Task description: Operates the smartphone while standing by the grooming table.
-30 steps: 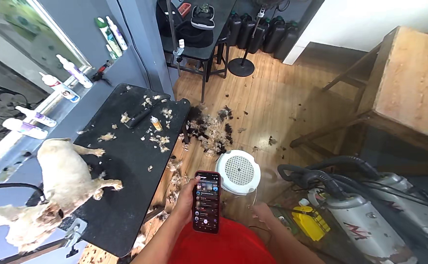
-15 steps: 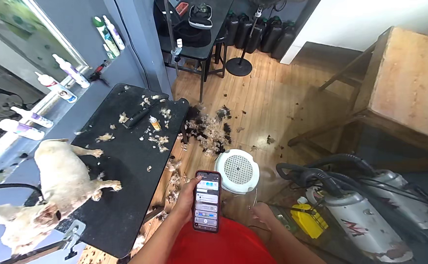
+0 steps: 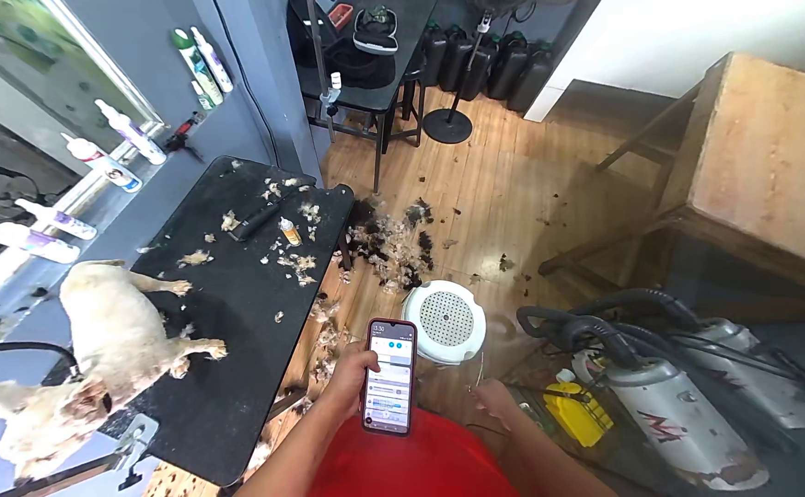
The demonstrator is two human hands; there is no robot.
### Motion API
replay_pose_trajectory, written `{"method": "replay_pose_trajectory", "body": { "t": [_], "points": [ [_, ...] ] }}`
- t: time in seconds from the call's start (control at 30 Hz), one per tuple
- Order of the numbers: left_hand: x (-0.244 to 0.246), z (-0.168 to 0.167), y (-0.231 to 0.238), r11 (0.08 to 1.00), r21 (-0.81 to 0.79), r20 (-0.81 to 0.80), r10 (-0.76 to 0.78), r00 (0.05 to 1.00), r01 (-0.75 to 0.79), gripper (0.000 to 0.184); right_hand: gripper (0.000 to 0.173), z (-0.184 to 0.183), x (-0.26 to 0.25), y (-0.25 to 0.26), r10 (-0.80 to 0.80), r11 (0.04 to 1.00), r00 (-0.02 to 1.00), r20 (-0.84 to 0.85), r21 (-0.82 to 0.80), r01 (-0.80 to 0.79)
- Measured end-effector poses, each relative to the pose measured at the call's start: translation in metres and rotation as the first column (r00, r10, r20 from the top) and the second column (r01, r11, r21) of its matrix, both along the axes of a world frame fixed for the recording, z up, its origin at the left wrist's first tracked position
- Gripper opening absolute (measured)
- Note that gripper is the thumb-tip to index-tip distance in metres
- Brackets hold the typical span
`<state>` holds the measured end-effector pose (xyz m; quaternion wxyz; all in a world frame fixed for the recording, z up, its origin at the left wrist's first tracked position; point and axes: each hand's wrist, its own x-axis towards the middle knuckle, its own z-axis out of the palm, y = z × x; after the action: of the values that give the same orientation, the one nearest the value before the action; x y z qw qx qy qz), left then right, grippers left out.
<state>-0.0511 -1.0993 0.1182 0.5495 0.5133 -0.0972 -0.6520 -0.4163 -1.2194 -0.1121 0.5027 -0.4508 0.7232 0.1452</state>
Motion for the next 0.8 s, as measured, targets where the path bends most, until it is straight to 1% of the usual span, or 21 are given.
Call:
{"method": "replay_pose_trajectory", "body": {
  "t": [0.1, 0.5, 0.73, 0.8],
  "points": [
    [0.001, -0.001, 0.0, 1.0, -0.001, -0.007, -0.003, 1.0, 0.003, 0.032, 0.044, 0.006, 0.001, -0.001, 0.011, 1.0, 1.0, 0.008, 0.003, -0.011],
    [-0.001, -0.004, -0.001, 1.0, 0.002, -0.051, 0.03, 0.998, -0.029, 0.029, 0.042, -0.001, 0.003, 0.001, 0.008, 1.0, 1.0, 0.007, 0.007, -0.008],
    [-0.001, -0.003, -0.002, 0.999, -0.013, -0.107, 0.041, 0.993, -0.042, 0.041, 0.042, -0.005, 0.003, 0.003, 0.013, 1.0, 1.0, 0.004, 0.017, -0.013],
    [-0.001, -0.005, -0.002, 0.999, -0.011, -0.089, 0.038, 0.995, -0.039, 0.033, 0.043, -0.005, 0.003, 0.004, 0.005, 1.0, 1.0, 0.008, 0.016, -0.005]
  ]
}}
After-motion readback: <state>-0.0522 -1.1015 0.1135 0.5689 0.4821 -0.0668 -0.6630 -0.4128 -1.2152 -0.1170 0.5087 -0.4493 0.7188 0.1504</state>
